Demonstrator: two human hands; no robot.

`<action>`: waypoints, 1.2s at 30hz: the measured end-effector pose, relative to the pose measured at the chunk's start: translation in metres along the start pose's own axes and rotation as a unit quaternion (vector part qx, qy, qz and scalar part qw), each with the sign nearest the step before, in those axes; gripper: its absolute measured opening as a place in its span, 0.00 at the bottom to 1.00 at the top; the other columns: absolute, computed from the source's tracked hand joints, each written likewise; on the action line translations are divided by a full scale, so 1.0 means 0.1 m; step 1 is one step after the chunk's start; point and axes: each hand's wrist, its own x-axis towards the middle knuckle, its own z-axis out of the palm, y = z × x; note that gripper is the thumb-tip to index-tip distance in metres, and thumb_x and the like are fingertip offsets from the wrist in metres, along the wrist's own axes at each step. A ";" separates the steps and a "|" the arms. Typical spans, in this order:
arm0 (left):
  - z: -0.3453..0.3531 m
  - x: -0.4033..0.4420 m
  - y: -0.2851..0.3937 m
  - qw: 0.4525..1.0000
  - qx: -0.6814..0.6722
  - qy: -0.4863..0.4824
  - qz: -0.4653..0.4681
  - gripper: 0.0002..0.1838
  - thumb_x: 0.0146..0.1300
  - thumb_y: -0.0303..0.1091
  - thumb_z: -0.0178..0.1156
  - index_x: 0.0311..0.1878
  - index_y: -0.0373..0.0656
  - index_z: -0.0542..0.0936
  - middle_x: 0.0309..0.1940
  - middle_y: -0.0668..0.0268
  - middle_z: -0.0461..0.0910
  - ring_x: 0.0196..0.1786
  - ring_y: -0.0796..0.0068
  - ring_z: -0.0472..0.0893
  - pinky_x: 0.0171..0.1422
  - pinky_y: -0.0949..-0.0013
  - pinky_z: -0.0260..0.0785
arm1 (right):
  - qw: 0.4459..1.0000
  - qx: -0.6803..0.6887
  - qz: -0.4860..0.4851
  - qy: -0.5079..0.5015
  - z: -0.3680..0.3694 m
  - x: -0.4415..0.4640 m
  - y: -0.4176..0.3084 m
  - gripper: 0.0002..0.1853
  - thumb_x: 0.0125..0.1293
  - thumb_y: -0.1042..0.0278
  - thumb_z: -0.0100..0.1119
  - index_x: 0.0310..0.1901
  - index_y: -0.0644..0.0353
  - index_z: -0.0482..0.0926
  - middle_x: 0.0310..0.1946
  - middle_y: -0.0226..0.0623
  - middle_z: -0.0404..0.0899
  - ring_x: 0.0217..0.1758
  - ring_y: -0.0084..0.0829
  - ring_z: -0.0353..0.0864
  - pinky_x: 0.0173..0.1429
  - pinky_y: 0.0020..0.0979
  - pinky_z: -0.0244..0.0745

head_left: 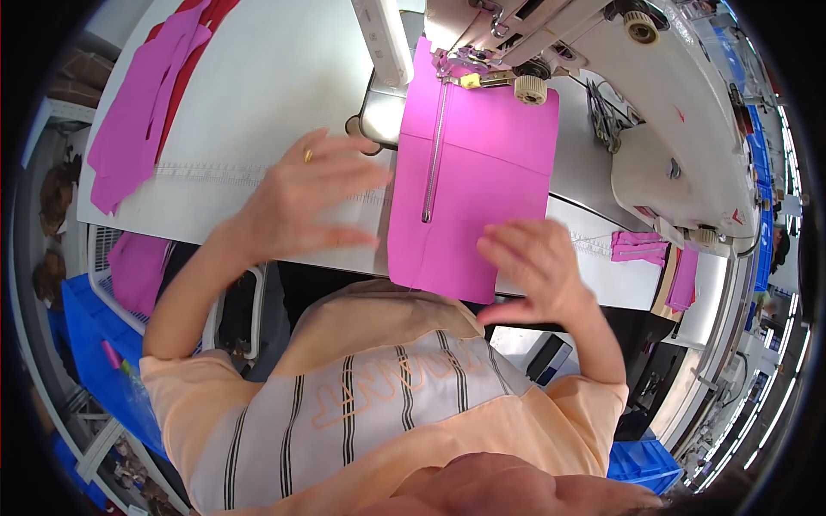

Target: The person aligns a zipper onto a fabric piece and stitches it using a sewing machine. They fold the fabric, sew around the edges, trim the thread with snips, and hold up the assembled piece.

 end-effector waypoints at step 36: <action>0.33 0.58 0.33 0.988 -0.054 -0.099 -0.104 0.16 0.58 0.42 0.63 0.37 0.35 0.80 0.35 0.62 0.77 0.35 0.64 0.78 0.41 0.64 0.68 | 0.992 -0.068 0.103 -0.013 0.41 -0.24 -0.37 0.34 0.56 0.58 0.66 0.62 0.65 0.69 0.54 0.47 0.76 0.57 0.44 0.76 0.59 0.41 0.70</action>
